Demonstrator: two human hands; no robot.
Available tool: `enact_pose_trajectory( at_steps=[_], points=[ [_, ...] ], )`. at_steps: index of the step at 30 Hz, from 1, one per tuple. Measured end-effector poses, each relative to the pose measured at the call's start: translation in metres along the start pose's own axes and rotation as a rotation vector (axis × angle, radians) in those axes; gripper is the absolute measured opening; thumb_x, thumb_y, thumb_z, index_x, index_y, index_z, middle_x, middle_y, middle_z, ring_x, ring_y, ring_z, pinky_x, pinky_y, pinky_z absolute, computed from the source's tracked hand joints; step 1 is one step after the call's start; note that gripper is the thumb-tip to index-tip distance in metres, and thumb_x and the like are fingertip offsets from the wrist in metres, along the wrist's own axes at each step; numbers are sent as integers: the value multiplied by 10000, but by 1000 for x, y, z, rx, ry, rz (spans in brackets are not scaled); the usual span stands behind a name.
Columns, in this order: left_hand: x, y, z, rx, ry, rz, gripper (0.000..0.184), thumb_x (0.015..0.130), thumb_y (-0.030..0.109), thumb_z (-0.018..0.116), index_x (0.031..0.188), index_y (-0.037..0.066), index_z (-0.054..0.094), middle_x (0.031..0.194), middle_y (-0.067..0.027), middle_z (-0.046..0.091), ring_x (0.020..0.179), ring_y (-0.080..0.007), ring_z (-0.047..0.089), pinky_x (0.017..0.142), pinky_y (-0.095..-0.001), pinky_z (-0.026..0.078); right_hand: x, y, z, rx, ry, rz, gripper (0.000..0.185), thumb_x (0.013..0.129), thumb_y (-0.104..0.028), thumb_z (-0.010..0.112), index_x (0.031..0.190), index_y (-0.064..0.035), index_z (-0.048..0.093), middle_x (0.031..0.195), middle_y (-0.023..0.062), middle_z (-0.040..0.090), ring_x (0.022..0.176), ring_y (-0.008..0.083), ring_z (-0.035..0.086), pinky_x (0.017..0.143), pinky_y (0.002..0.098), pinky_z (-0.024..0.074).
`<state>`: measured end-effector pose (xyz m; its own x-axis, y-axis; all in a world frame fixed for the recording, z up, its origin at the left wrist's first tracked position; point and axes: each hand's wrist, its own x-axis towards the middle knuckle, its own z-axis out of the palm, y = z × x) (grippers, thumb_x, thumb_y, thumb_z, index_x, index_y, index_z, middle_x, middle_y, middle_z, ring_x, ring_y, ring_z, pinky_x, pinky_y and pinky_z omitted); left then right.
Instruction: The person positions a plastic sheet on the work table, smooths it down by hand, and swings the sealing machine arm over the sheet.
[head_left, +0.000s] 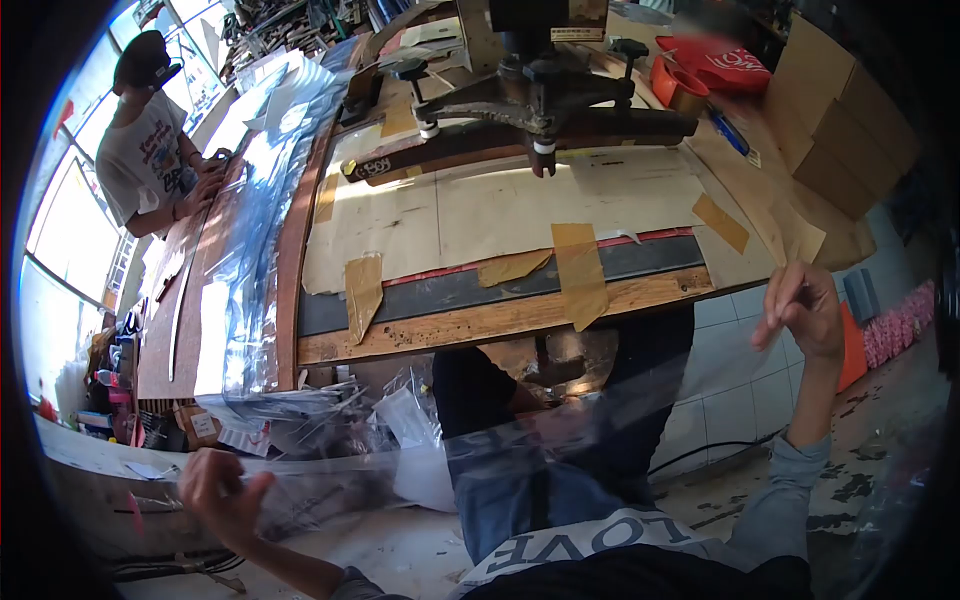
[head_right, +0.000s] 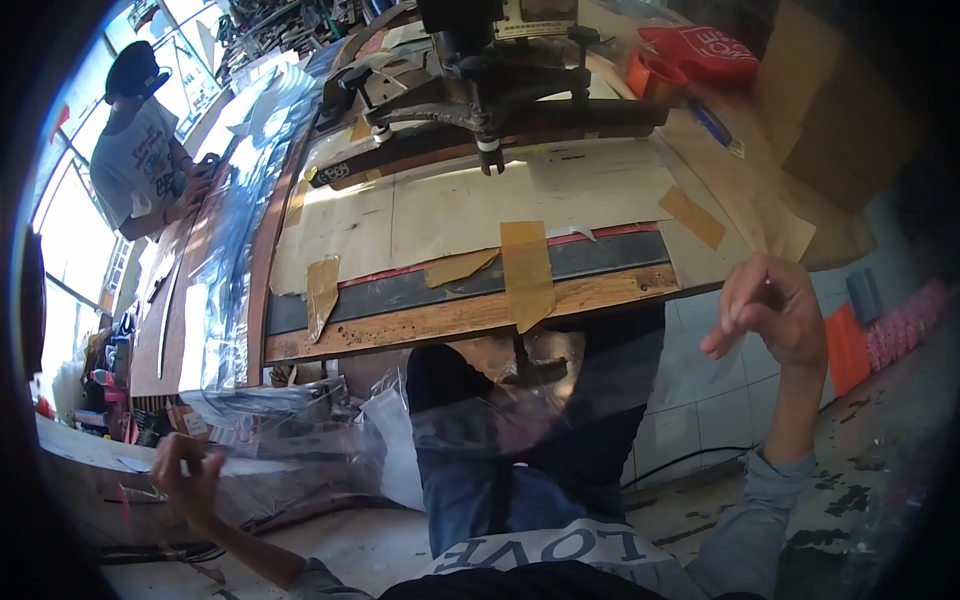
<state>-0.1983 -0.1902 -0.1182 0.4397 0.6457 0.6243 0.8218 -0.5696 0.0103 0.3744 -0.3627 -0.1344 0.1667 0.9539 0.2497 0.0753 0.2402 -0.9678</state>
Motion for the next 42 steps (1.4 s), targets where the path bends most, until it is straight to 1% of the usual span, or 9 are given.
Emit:
enact_pose_trajectory(
  at_steps=[8,11,17,22,27,32,34,37,42],
  points=[
    [187,-134,-76,482,272,150,243,829,236,763,961,79,631,734,-46,612,603,-175,556,587,-309,458,96,-54,-14,-192,420,-241,287,888,-189,705,1048,-56,508,766,-11,563,546,6,489,415,143,344],
    [232,-78,13,462,126,393,299,770,313,788,890,89,631,702,-78,642,622,-243,633,583,-365,469,133,-10,-46,-335,494,-149,311,868,-147,718,1047,-81,472,742,-26,565,535,6,460,434,158,314],
    [222,-70,189,296,-304,344,669,817,662,583,591,32,583,521,-173,546,493,-324,577,535,-454,431,165,115,-103,-586,353,101,244,835,-75,719,801,-49,478,641,22,581,512,79,536,431,248,399],
    [265,-118,162,476,-241,506,812,755,801,509,513,30,595,476,-130,535,465,-271,581,530,-428,462,182,114,-73,-585,286,168,204,824,-50,713,818,-30,509,632,28,583,505,79,541,431,248,399],
    [336,-160,59,665,-358,370,846,545,835,672,414,9,549,365,-80,441,388,-231,531,526,-403,453,197,108,-23,-466,126,183,183,818,-40,709,815,-12,528,634,35,589,492,77,535,428,246,395],
    [348,-149,50,964,-664,405,866,382,860,706,535,10,635,514,-107,581,529,-253,625,607,-402,480,193,85,5,-524,26,235,172,799,-49,724,787,0,559,636,45,595,487,79,531,427,258,398],
    [315,-122,95,1007,-813,328,914,343,857,713,772,51,734,708,-99,673,709,-264,676,710,-408,490,186,84,-9,-568,-74,326,166,796,-49,725,797,5,568,646,50,602,483,78,532,424,252,389],
    [273,-108,160,737,-1037,314,878,350,848,718,749,65,715,724,-115,675,796,-307,680,843,-486,467,175,76,-34,-776,4,390,156,771,-43,728,793,14,584,650,65,611,507,97,556,458,266,408],
    [251,-68,170,557,-906,367,559,594,624,790,842,130,709,758,-111,681,824,-292,675,1012,-557,341,162,95,-80,-1105,348,238,170,727,-75,730,831,17,632,640,147,619,620,261,645,635,376,481]
  ],
)
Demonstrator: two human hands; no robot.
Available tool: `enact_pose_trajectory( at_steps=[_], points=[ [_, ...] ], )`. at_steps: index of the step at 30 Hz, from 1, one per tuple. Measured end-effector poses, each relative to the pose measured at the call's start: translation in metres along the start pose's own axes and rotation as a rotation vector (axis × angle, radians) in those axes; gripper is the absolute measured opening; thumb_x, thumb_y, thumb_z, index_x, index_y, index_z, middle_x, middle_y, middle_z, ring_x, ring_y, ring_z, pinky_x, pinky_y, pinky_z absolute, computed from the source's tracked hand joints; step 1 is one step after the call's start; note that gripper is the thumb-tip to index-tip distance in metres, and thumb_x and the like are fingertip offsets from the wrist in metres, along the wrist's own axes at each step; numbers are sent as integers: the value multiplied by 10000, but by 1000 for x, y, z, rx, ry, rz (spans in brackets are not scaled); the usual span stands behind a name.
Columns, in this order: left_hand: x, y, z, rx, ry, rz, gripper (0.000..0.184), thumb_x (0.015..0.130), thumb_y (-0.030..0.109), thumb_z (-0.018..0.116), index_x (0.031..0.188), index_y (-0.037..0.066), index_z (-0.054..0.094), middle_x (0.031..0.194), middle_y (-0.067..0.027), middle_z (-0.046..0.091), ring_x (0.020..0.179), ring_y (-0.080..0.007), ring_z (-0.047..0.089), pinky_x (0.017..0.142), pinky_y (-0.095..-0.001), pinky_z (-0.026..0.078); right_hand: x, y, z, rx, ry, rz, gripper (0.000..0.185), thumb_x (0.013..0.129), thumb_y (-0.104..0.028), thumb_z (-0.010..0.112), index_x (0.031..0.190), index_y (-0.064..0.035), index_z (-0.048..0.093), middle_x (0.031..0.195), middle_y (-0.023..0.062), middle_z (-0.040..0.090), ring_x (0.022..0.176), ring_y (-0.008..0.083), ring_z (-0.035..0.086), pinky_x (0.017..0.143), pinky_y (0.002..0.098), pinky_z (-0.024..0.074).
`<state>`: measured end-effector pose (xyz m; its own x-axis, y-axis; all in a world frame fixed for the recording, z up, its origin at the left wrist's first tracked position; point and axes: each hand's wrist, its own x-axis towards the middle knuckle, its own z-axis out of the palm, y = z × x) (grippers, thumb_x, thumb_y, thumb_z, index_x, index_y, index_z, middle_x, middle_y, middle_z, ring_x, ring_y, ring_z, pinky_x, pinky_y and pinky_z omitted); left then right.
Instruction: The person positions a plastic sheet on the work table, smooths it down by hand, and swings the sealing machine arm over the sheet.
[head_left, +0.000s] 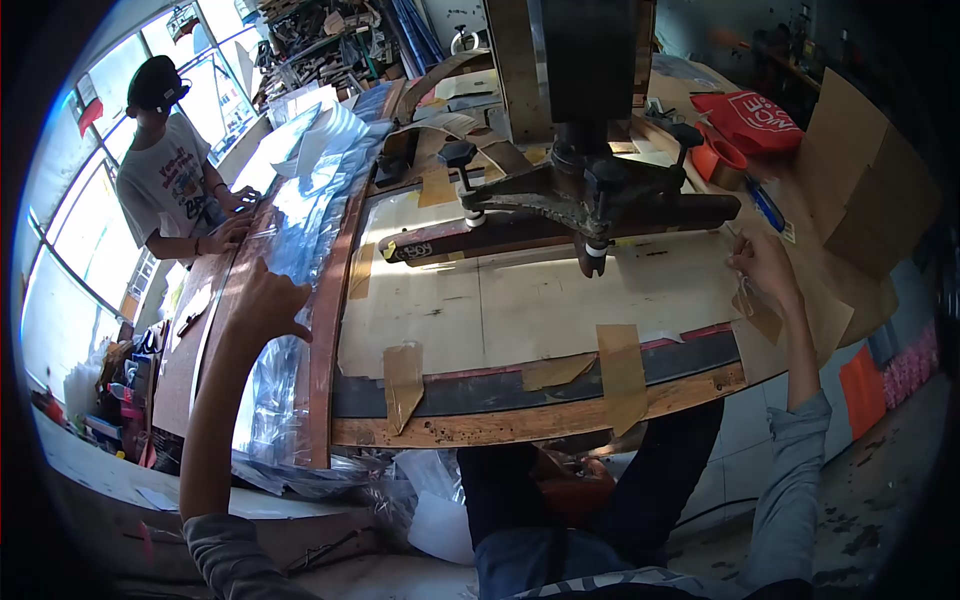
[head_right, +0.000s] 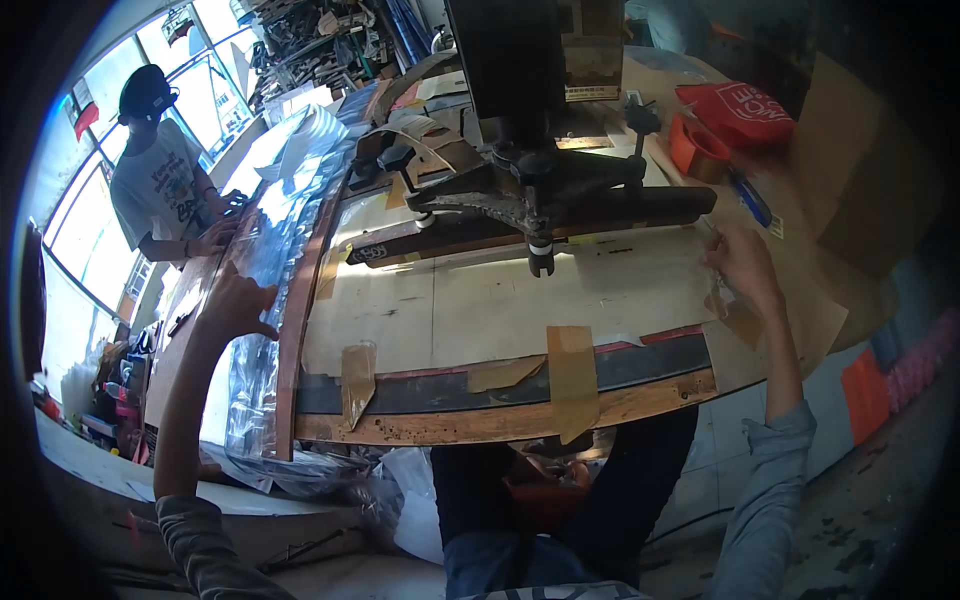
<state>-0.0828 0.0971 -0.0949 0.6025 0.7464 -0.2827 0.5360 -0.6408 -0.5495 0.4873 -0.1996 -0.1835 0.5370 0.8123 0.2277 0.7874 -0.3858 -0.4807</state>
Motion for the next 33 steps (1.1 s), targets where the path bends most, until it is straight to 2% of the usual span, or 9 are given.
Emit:
enact_pose_trajectory(
  at_steps=[5,7,8,9,11,13,18,27,33],
  points=[
    [19,-49,29,86,-42,-228,477,664,485,810,989,150,713,952,-103,688,1044,-305,615,1111,-605,234,-2,-6,35,-134,187,-150,173,790,-125,707,914,-11,666,797,158,655,771,293,655,717,406,489],
    [3,19,-1,235,159,-491,542,816,195,701,1330,116,549,1320,-196,513,1291,-328,433,1115,-610,235,-7,-19,37,-254,184,-163,197,823,-157,686,965,-20,672,949,168,649,908,303,634,781,434,481],
    [-3,45,-2,153,250,-380,646,830,115,636,1432,77,406,1382,-232,431,1328,-330,397,1130,-601,220,-13,-31,33,-332,148,-147,216,841,-175,673,995,-25,674,1045,174,633,989,309,612,817,453,473],
    [-10,75,-9,-39,386,-220,675,837,156,648,1444,54,370,1383,-232,425,1346,-336,381,1144,-585,207,-20,-40,31,-409,111,-128,235,858,-193,660,1025,-29,677,1142,180,617,1071,314,590,853,471,465],
    [-20,124,-21,-357,413,85,608,946,389,539,1485,188,340,1511,-182,321,1408,-345,309,1163,-566,175,-35,-47,33,-385,108,-235,316,887,-252,633,1134,-55,647,1293,179,530,1201,332,504,933,507,426],
    [-26,153,-18,-366,277,101,589,966,487,469,1502,310,299,1555,-163,250,1438,-379,231,1161,-556,205,-52,-51,35,-327,-4,-269,392,913,-305,604,1242,-91,597,1406,171,453,1300,342,427,1003,539,380],
    [-51,157,-14,-554,96,10,632,933,588,455,1491,321,322,1556,-184,245,1387,-439,314,1052,-588,374,-74,-60,24,-203,-335,-313,541,955,-401,516,1441,-181,420,1531,130,331,1415,344,298,1123,576,236],
    [-16,148,9,-461,228,-41,620,926,609,448,1484,371,319,1533,-158,317,1335,-445,396,1059,-594,350,-36,-53,50,-264,-221,-307,543,960,-444,503,1435,-195,420,1530,80,347,1430,297,285,1099,680,155],
    [-16,148,1,-582,296,-95,603,874,482,624,1419,303,441,1454,-195,431,1265,-439,480,1029,-534,409,-44,-57,61,-302,15,-375,503,931,-428,557,1295,-82,538,1358,100,538,1289,277,473,1071,651,235]
  ],
)
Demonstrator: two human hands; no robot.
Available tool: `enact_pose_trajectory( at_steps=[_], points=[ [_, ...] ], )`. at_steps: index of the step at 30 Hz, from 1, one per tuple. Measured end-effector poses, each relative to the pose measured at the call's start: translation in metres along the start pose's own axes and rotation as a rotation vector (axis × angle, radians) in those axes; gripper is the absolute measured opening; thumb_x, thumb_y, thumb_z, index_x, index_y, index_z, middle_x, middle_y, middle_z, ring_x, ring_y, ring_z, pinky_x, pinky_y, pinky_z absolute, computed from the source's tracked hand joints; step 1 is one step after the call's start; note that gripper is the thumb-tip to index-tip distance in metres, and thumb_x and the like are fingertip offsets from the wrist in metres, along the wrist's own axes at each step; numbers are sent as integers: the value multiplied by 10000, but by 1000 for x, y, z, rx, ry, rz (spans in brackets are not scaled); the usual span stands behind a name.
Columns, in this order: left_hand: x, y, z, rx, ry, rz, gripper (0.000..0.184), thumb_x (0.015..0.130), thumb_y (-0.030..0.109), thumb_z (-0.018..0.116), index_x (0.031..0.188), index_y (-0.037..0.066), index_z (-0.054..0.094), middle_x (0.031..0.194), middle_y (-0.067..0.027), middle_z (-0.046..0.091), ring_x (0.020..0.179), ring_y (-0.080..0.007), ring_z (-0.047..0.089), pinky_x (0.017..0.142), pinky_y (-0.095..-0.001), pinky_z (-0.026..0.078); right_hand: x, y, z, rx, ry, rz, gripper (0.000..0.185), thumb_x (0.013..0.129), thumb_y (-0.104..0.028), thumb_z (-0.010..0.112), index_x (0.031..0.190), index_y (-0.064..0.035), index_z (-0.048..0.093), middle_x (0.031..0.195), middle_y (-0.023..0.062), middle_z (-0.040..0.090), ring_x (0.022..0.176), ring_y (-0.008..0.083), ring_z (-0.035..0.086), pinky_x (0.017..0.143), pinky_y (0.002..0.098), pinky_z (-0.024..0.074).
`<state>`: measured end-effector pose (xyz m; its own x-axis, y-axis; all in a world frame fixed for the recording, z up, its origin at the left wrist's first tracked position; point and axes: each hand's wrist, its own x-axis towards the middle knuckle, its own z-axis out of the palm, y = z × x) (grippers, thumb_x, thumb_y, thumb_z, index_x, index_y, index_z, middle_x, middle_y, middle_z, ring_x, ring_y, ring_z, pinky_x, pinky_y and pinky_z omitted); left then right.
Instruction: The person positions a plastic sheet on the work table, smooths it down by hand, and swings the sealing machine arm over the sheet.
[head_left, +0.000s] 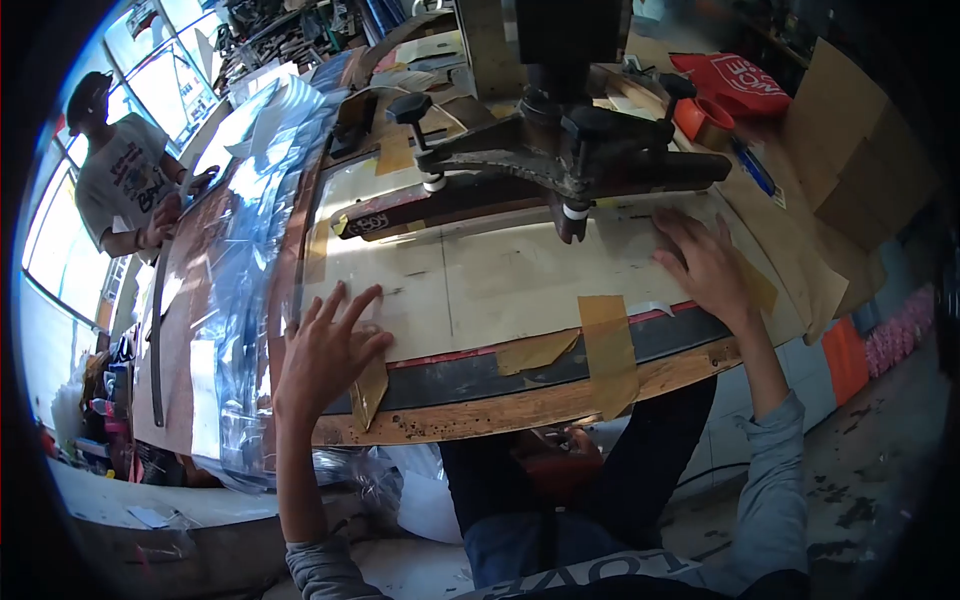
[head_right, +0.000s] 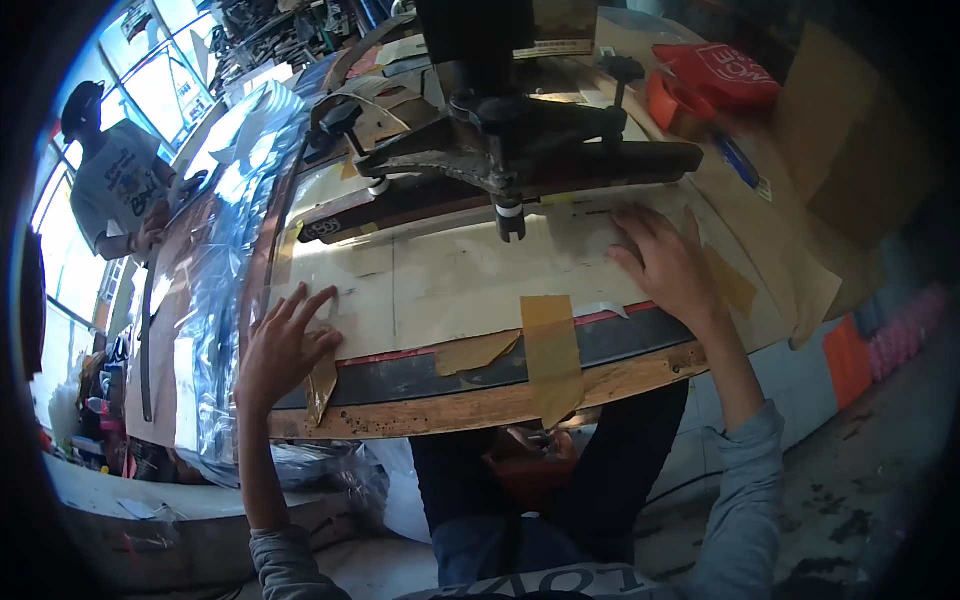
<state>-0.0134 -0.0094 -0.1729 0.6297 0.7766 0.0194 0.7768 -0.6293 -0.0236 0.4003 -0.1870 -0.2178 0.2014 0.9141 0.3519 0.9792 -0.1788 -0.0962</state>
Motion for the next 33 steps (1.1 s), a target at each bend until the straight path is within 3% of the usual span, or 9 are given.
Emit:
enact_pose_trajectory(
  at_steps=[3,6,7,10,13,16,23,26,33],
  points=[
    [-2,-6,-6,-67,37,15,563,830,432,699,1336,237,545,1345,-235,534,1158,-435,571,979,-503,464,3,-2,0,53,30,-24,500,920,-429,573,1275,-79,552,1292,101,582,1220,273,529,1058,636,260],
    [-3,-11,-15,-179,-51,9,547,816,517,681,1275,230,599,1264,-183,615,1094,-406,624,998,-579,405,3,-10,-8,19,-37,-4,514,925,-450,558,1273,-72,551,1304,113,573,1232,278,523,1064,643,250],
    [-4,-13,-16,-124,40,103,521,791,462,731,1217,178,634,1142,-187,673,911,-372,692,914,-518,483,1,-11,-11,6,-68,8,514,929,-440,555,1299,-85,531,1331,113,553,1251,287,505,1075,638,244],
    [0,-1,-39,-248,-172,-84,502,797,426,742,1202,149,639,1058,-213,687,901,-362,687,866,-463,499,0,-13,-14,-27,-102,23,526,939,-440,538,1336,-97,499,1372,113,524,1279,298,482,1089,636,233],
    [1,-7,-26,-204,-52,-37,512,795,441,741,1187,128,641,994,-208,696,771,-333,692,821,-458,501,2,-13,-9,-22,-53,16,548,946,-477,514,1314,-70,512,1349,116,542,1262,284,502,1073,650,239],
    [6,-7,-18,-221,-30,-68,539,794,455,738,1207,126,626,997,-202,699,788,-333,697,833,-471,499,5,-11,-7,-15,-65,20,560,950,-474,509,1336,-68,494,1363,118,531,1281,284,482,1070,649,244],
    [13,-7,3,30,19,-42,637,861,471,651,1365,115,491,1438,-201,453,1311,-420,438,1050,-514,394,6,-6,8,-87,44,15,514,949,-434,525,1296,-56,543,1393,118,496,1266,302,476,1069,599,271],
    [12,-6,12,67,21,-54,702,884,569,562,1423,137,434,1465,-188,425,1353,-424,382,1064,-555,352,3,0,4,-103,151,-14,449,934,-391,564,1213,-44,612,1347,111,535,1178,291,527,1046,532,320],
    [11,-3,7,88,-29,-88,671,910,499,560,1464,163,386,1498,-166,387,1366,-407,371,1077,-549,336,-9,-6,2,-54,175,-32,412,922,-387,589,1133,-44,676,1169,82,656,1066,246,591,1009,479,359]
  ],
)
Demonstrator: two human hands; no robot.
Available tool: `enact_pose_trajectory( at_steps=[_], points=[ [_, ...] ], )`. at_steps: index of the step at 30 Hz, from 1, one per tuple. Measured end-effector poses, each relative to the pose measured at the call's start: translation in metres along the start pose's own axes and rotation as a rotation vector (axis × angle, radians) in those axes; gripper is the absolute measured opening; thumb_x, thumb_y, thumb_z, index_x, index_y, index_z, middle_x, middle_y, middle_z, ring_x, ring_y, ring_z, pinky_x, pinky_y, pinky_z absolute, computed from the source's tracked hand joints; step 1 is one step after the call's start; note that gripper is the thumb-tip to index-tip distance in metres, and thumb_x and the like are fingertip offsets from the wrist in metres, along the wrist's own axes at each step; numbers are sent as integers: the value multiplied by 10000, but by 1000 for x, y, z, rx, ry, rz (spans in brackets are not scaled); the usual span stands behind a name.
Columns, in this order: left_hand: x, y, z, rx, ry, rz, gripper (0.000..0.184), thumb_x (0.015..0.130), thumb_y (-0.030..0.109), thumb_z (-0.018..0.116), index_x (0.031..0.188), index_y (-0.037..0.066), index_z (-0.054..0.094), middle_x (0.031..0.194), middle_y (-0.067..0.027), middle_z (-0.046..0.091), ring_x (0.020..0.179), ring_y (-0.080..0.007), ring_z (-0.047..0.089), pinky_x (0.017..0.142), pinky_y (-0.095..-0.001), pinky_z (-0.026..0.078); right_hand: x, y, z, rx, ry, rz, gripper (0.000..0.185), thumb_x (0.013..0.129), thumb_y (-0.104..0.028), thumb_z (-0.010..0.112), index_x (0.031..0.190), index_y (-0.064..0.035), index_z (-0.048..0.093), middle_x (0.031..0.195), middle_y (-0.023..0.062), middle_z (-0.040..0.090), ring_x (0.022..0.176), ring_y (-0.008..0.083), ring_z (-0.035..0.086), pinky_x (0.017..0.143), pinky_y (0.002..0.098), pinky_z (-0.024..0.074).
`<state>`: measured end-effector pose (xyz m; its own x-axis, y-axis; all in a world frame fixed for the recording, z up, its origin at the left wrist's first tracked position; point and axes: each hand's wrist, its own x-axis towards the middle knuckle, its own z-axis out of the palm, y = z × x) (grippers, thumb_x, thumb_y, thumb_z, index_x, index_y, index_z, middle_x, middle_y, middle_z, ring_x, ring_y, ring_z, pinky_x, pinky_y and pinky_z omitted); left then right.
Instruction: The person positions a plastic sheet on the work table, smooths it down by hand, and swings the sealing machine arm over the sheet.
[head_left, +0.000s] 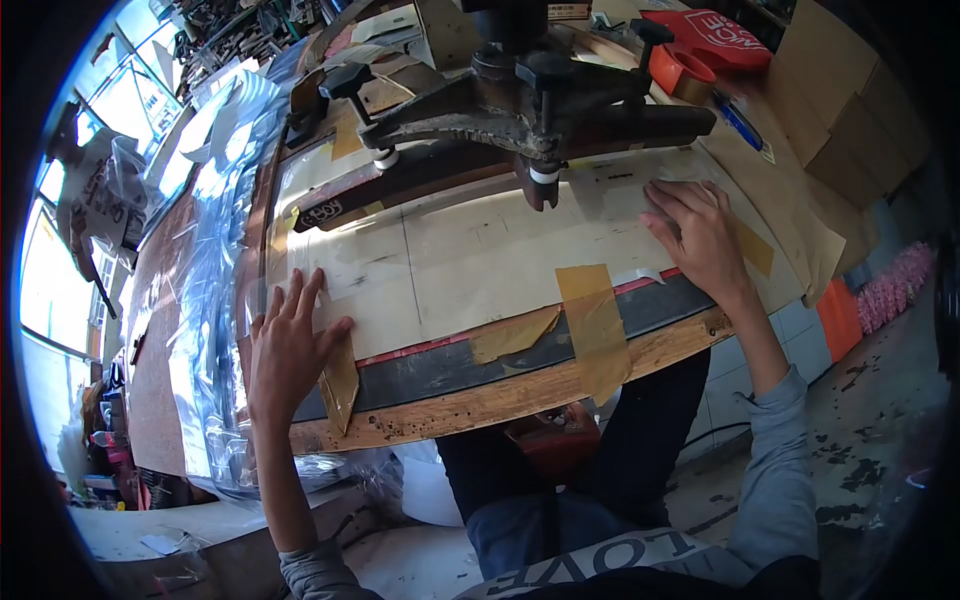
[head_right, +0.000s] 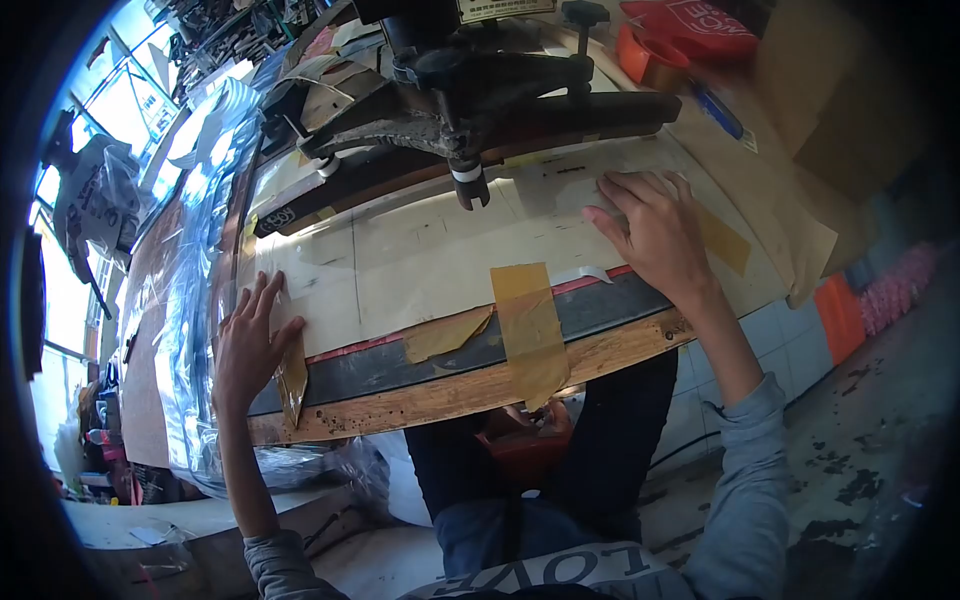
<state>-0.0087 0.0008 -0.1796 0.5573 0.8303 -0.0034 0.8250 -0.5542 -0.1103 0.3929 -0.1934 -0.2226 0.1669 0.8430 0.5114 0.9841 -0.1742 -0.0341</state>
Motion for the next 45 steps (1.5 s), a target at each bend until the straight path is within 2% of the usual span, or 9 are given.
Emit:
enact_pose_trajectory(
  at_steps=[7,10,13,18,21,24,27,30,45],
  points=[
    [5,-5,9,-40,-6,-21,746,907,623,479,1488,176,337,1536,-151,326,1397,-422,307,1075,-668,254,2,2,5,-16,-32,56,474,955,-435,516,1210,-56,640,1237,78,624,1160,234,557,1014,522,352],
    [6,-3,5,-59,-15,-36,733,912,621,475,1481,177,348,1530,-151,335,1391,-428,315,1069,-682,254,4,1,4,-25,-45,61,466,961,-420,512,1227,-55,629,1250,90,615,1173,242,547,1012,511,354],
    [6,-1,1,-22,-22,-58,664,937,568,465,1479,199,358,1525,-135,353,1389,-399,336,1079,-589,317,4,1,4,-7,-47,50,453,960,-393,522,1231,-45,624,1252,101,611,1181,253,539,1008,481,362],
    [8,-4,6,-42,-1,-56,678,924,614,457,1452,193,393,1511,-154,367,1370,-426,349,1060,-616,344,6,1,1,20,-67,43,437,950,-349,548,1243,-30,611,1263,108,600,1193,266,526,1002,439,371],
    [8,-7,9,-79,26,-50,701,916,632,457,1446,176,412,1506,-160,375,1372,-433,346,1025,-725,277,6,2,1,56,-70,42,432,948,-336,554,1248,-30,607,1266,108,595,1193,269,525,1001,443,371],
    [8,-4,6,-16,-2,-56,670,932,601,452,1460,198,371,1513,-163,359,1369,-444,338,1058,-607,356,5,3,4,44,-65,47,429,946,-326,558,1253,-29,602,1262,108,595,1194,270,524,999,439,375],
    [10,-8,11,-71,24,-44,648,943,586,446,1459,201,372,1517,-161,352,1372,-444,331,1059,-623,343,6,2,3,48,-66,51,431,947,-322,557,1258,-27,598,1261,109,594,1193,274,523,1001,437,375],
    [11,-12,17,-119,41,-47,672,930,624,433,1461,218,370,1516,-146,361,1382,-433,327,1002,-769,256,6,1,2,60,-74,62,433,946,-319,556,1263,-26,593,1260,112,594,1192,277,524,1004,439,374],
    [14,-12,19,-79,29,-72,647,947,617,394,1477,252,336,1533,-150,325,1410,-431,268,986,-793,237,6,2,3,54,-74,47,426,932,-300,575,1257,-27,596,1269,115,593,1197,277,526,1002,438,383]
  ],
)
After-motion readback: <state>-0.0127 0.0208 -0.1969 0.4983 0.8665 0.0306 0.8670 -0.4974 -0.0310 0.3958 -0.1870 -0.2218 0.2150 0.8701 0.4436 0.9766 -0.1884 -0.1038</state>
